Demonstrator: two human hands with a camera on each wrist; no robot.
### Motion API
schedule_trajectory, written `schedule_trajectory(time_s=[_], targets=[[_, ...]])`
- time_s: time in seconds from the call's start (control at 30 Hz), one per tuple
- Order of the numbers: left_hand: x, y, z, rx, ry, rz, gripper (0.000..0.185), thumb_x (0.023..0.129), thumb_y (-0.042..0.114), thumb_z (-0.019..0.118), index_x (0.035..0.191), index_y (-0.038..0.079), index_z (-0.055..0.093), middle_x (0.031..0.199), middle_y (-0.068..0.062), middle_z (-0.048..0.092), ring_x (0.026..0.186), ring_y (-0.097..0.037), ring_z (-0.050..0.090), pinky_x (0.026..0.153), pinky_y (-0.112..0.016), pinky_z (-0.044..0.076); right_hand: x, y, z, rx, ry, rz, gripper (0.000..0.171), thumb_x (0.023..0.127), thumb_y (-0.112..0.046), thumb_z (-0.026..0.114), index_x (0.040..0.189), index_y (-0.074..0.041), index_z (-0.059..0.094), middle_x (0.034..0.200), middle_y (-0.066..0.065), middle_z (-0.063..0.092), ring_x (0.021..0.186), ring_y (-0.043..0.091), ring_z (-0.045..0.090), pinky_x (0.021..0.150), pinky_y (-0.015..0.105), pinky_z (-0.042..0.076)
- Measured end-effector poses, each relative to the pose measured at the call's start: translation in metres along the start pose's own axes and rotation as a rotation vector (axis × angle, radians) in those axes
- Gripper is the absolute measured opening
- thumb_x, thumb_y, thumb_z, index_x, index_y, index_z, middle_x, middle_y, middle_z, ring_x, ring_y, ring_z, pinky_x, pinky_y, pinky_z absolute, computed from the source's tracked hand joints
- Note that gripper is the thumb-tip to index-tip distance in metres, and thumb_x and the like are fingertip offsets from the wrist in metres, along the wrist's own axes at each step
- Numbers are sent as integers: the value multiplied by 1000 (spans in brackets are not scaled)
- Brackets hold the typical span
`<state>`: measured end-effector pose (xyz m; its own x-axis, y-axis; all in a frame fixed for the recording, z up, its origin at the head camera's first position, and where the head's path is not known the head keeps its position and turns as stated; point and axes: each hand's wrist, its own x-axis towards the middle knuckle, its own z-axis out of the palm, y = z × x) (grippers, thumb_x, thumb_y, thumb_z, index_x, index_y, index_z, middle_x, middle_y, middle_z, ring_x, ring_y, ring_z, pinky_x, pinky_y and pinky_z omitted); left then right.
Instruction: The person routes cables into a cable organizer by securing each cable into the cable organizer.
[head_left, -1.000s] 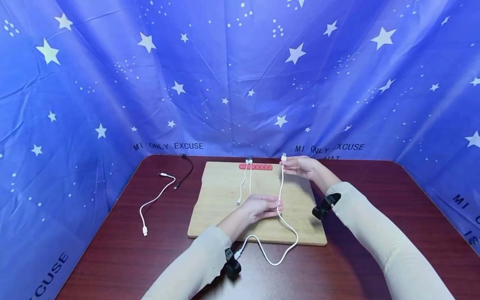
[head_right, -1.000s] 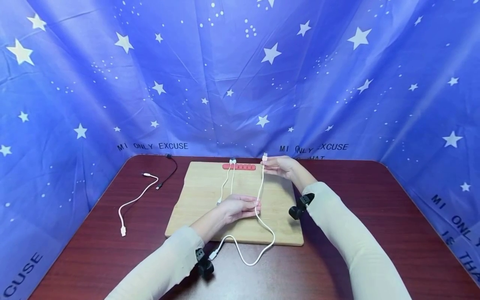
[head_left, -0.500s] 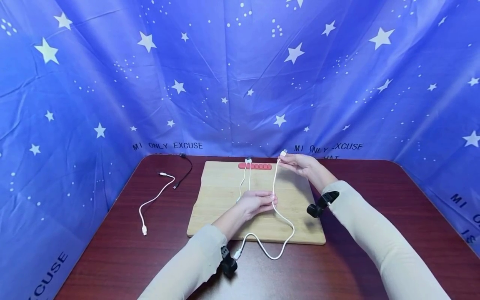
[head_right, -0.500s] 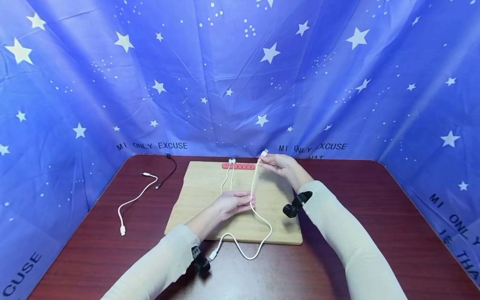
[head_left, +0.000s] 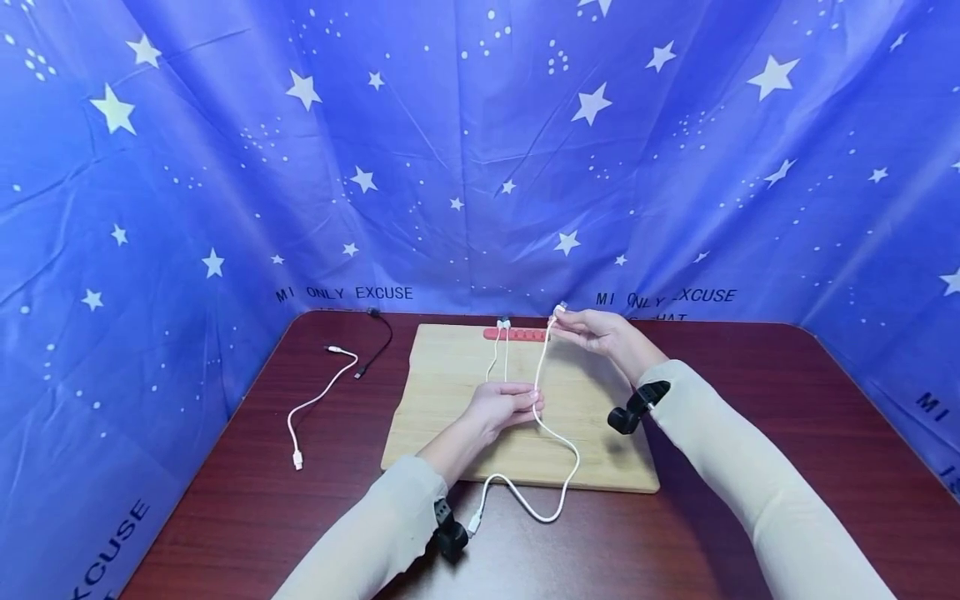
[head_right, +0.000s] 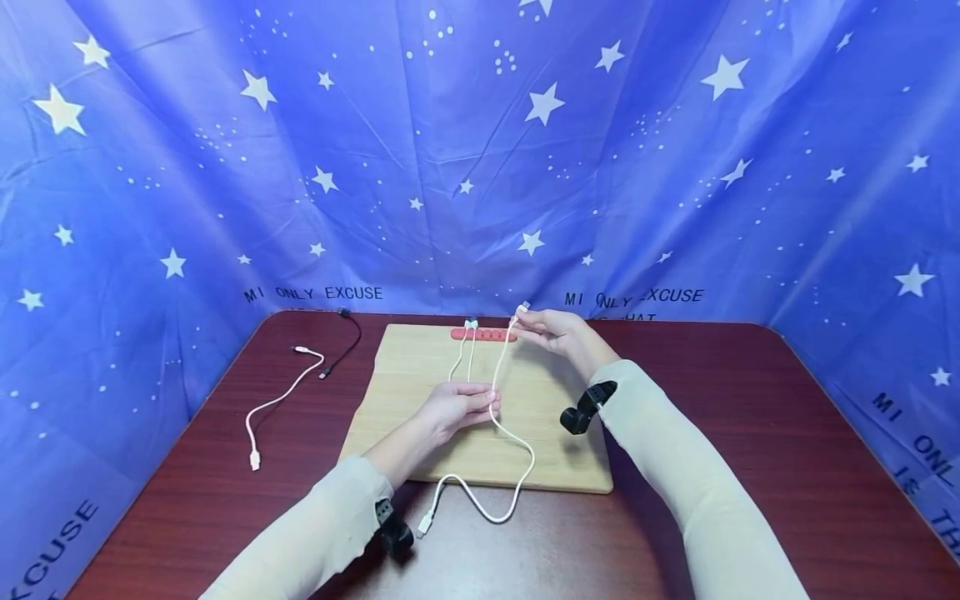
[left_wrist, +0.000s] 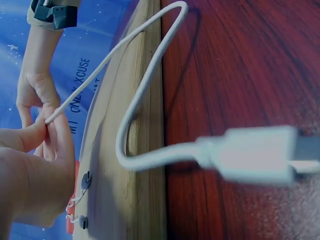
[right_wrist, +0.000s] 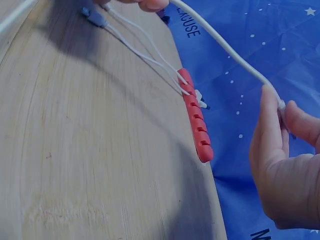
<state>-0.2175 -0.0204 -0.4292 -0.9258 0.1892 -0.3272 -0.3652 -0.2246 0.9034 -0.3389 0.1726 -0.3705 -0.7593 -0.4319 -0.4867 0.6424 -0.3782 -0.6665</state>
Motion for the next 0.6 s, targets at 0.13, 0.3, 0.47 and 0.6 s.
schedule_trajectory(time_s=[0.13,0.3,0.47,0.6], targets=[[-2,0,0,14,12,9,30,87,-8,62,116,-15,60,105,-25,71,77,-13,69,84,-30,60,4,3,2,-84,-16,-43,24,95,4,48,81,-2,67,82,13,71,80,18,71,101,29,52],[-3,1,-1,9,25,0,31,87,-9,61,117,-15,60,106,-27,70,78,-13,69,84,-30,60,10,5,4,-211,-8,-120,26,94,5,50,79,-6,68,79,9,73,77,15,71,95,29,55],[0,0,-3,-7,39,-12,31,87,-9,61,117,-14,60,106,-26,70,78,-13,69,85,-30,60,16,7,6,-250,18,-153,26,93,7,53,76,-7,68,73,7,72,72,14,71,85,26,60],[1,-4,-8,-5,38,-22,31,87,-8,61,117,-15,59,95,-19,73,77,-13,68,84,-30,61,20,7,7,-314,-5,-140,24,94,7,50,82,-7,64,75,5,72,74,12,71,86,25,59]])
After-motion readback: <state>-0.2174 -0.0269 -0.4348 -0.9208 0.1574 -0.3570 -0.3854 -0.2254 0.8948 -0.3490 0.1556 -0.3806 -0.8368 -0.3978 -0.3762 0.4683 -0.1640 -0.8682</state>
